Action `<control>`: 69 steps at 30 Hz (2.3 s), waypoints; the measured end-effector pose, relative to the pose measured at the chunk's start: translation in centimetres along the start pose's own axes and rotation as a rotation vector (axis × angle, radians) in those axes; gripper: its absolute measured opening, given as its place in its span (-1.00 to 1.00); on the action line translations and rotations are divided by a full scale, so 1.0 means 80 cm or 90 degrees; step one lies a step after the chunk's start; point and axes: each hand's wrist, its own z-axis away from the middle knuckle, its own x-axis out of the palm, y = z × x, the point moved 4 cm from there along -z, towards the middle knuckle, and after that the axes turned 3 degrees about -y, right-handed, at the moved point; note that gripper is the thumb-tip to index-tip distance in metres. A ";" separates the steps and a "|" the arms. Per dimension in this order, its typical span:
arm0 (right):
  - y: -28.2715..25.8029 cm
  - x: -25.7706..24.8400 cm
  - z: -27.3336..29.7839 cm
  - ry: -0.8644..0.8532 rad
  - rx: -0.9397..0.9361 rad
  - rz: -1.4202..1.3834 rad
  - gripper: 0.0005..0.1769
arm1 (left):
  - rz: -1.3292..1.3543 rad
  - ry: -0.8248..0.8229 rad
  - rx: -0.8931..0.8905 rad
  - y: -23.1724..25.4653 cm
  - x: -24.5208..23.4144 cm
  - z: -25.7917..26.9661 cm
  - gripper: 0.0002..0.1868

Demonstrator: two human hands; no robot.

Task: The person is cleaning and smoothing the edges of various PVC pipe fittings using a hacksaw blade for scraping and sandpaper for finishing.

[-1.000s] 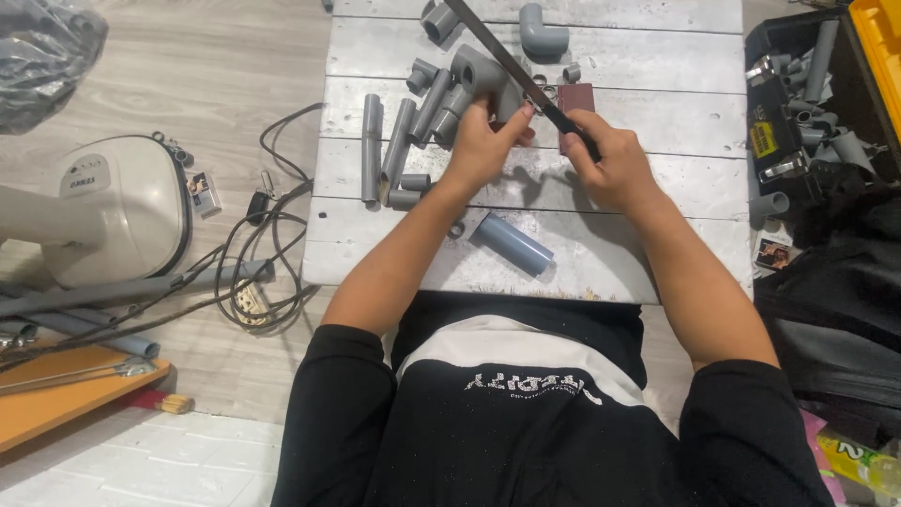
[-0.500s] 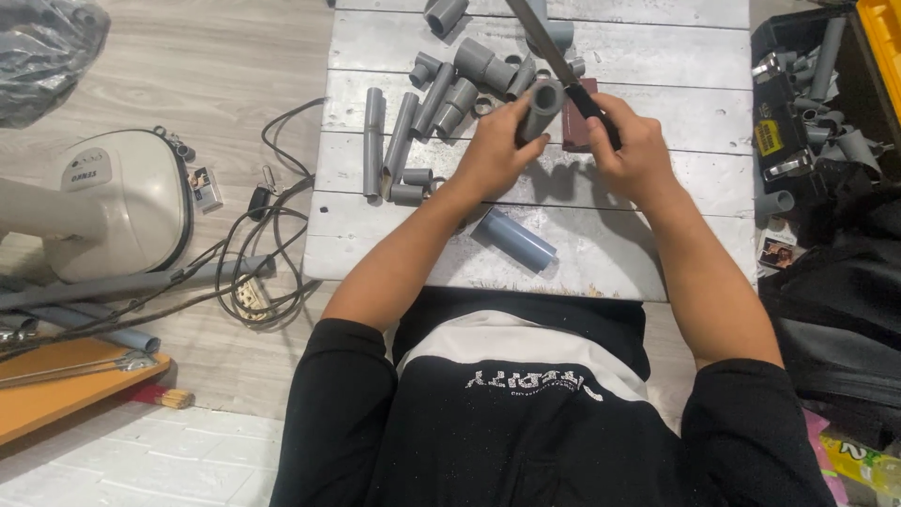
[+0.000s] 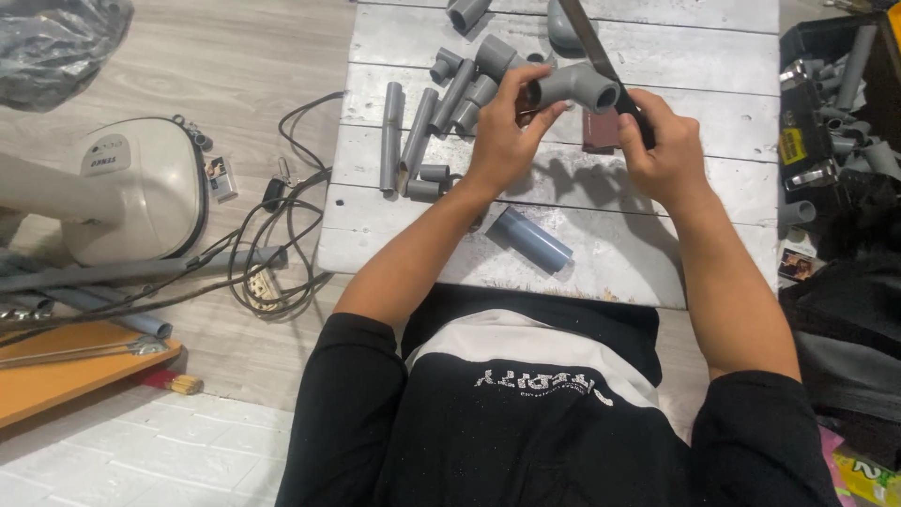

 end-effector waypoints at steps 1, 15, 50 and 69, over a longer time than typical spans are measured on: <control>0.001 0.001 0.000 -0.001 -0.002 -0.001 -0.69 | -0.002 0.002 0.000 0.001 -0.002 0.001 -0.58; 0.001 0.008 0.004 -0.017 0.000 0.014 -0.66 | 0.082 -0.064 -0.008 0.008 0.007 0.007 -0.49; -0.024 -0.004 -0.003 -0.020 -0.020 -0.029 -0.70 | 0.776 -0.100 -0.475 -0.052 0.020 0.001 -0.05; -0.026 -0.001 -0.008 -0.111 -0.032 0.034 -0.70 | 0.740 -0.114 -0.502 -0.044 0.011 -0.001 0.09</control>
